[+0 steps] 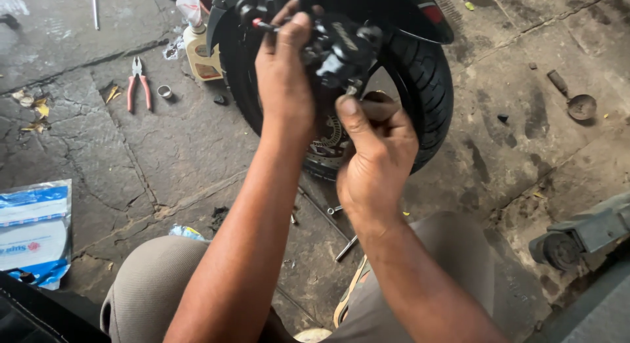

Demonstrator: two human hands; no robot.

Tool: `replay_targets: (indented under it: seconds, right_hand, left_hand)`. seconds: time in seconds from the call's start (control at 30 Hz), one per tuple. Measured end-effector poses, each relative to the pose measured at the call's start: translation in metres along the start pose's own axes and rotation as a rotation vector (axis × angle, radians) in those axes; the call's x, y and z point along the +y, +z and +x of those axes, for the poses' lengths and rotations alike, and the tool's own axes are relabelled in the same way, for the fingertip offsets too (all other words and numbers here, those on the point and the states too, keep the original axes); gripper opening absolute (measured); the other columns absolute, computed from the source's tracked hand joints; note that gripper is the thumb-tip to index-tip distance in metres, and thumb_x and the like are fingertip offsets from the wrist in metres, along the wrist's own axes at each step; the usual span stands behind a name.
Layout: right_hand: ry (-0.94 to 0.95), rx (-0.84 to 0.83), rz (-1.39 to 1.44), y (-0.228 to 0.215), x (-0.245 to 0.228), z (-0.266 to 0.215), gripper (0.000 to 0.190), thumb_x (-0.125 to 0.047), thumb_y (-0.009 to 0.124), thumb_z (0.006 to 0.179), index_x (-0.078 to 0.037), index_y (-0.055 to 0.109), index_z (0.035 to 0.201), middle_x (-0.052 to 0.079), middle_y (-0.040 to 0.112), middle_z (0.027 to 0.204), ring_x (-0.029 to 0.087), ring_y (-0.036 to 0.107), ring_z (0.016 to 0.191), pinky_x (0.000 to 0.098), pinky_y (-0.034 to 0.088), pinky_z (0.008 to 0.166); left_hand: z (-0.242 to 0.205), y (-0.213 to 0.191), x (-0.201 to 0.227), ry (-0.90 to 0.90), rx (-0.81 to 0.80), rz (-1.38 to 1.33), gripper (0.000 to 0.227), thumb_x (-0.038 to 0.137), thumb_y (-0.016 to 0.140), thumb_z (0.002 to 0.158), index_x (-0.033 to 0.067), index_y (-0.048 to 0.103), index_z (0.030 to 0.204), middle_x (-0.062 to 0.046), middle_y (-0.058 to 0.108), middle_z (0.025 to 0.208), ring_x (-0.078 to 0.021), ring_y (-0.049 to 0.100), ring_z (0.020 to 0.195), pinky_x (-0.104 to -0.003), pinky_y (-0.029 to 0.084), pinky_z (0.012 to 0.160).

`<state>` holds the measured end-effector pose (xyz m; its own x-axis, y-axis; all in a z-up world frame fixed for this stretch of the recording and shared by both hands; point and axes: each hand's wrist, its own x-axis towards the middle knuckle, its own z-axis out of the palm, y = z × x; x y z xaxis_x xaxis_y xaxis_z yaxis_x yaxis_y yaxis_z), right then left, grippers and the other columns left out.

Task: The recorder is removing and replacing motorcycle brake pads and servicing the caliper assembly.

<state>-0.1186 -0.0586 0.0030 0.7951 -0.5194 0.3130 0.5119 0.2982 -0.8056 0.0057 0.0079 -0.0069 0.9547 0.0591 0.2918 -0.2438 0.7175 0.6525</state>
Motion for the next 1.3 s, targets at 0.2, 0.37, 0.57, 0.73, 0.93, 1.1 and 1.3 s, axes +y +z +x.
replay_targets:
  seconds: [0.2, 0.37, 0.57, 0.73, 0.93, 1.1, 1.3]
  right_hand:
    - [-0.455, -0.212, -0.639, -0.001, -0.023, 0.006, 0.090, -0.016, 0.086, 0.098, 0.004, 0.024, 0.160, 0.017, 0.037, 0.162, 0.025, 0.037, 0.153, 0.0311, 0.030, 0.130]
    - [-0.338, -0.454, -0.383, -0.018, -0.008, 0.029, 0.094, -0.020, 0.086, 0.097, -0.001, 0.024, 0.166, 0.014, 0.029, 0.169, 0.023, 0.041, 0.150, 0.0333, 0.040, 0.128]
    - [-0.340, -0.364, -0.393, -0.009, -0.003, 0.028, 0.084, -0.020, 0.081, 0.093, 0.004, 0.036, 0.160, 0.019, 0.036, 0.166, 0.026, 0.049, 0.143, 0.0359, 0.047, 0.122]
    - [-0.289, -0.463, -0.380, 0.000, -0.019, 0.032, 0.087, -0.022, 0.084, 0.094, 0.005, 0.033, 0.160, 0.019, 0.044, 0.159, 0.024, 0.054, 0.141, 0.0336, 0.051, 0.121]
    - [-0.334, -0.426, -0.458, 0.001, -0.023, 0.026, 0.080, -0.016, 0.087, 0.098, 0.006, 0.036, 0.157, 0.021, 0.044, 0.160, 0.024, 0.051, 0.140, 0.0341, 0.045, 0.124]
    - [-0.478, -0.379, -0.648, 0.008, -0.036, 0.023, 0.075, -0.015, 0.081, 0.096, 0.007, 0.037, 0.153, 0.020, 0.045, 0.156, 0.024, 0.052, 0.146, 0.0339, 0.044, 0.122]
    - [-0.557, -0.365, -0.790, -0.001, -0.025, 0.027, 0.069, -0.023, 0.084, 0.099, 0.004, 0.047, 0.151, 0.017, 0.055, 0.150, 0.023, 0.061, 0.134, 0.0332, 0.054, 0.116]
  left_hand:
    - [-0.011, 0.011, 0.023, -0.158, -0.129, -0.315, 0.049, 0.024, 0.057, 0.103, -0.0045, 0.051, 0.143, -0.019, 0.066, 0.129, -0.0252, 0.069, 0.114, -0.041, 0.058, 0.103]
    - [-0.016, 0.015, 0.030, -0.228, -0.222, -0.408, 0.052, 0.027, 0.058, 0.104, -0.0041, 0.050, 0.144, -0.018, 0.063, 0.129, -0.0259, 0.069, 0.113, -0.041, 0.057, 0.103]
    - [-0.014, 0.009, 0.023, -0.230, -0.185, -0.357, 0.052, 0.025, 0.059, 0.103, -0.0040, 0.049, 0.145, -0.019, 0.064, 0.128, -0.0256, 0.068, 0.112, -0.041, 0.057, 0.102]
    - [-0.013, 0.010, 0.031, -0.271, -0.131, -0.413, 0.052, 0.028, 0.057, 0.100, -0.0005, 0.049, 0.142, -0.017, 0.065, 0.127, -0.0253, 0.069, 0.112, -0.041, 0.058, 0.101]
    - [-0.018, 0.010, 0.027, -0.238, -0.210, -0.399, 0.050, 0.026, 0.058, 0.105, -0.0019, 0.050, 0.145, -0.018, 0.064, 0.128, -0.0249, 0.067, 0.115, -0.040, 0.056, 0.105]
    - [-0.017, 0.013, 0.028, -0.238, -0.221, -0.410, 0.048, 0.026, 0.059, 0.105, -0.0017, 0.053, 0.143, -0.017, 0.065, 0.129, -0.0253, 0.067, 0.114, -0.040, 0.055, 0.105]
    - [-0.016, 0.007, 0.024, -0.288, -0.176, -0.458, 0.048, 0.032, 0.060, 0.103, 0.0020, 0.055, 0.140, -0.015, 0.066, 0.126, -0.0254, 0.068, 0.112, -0.041, 0.056, 0.104]
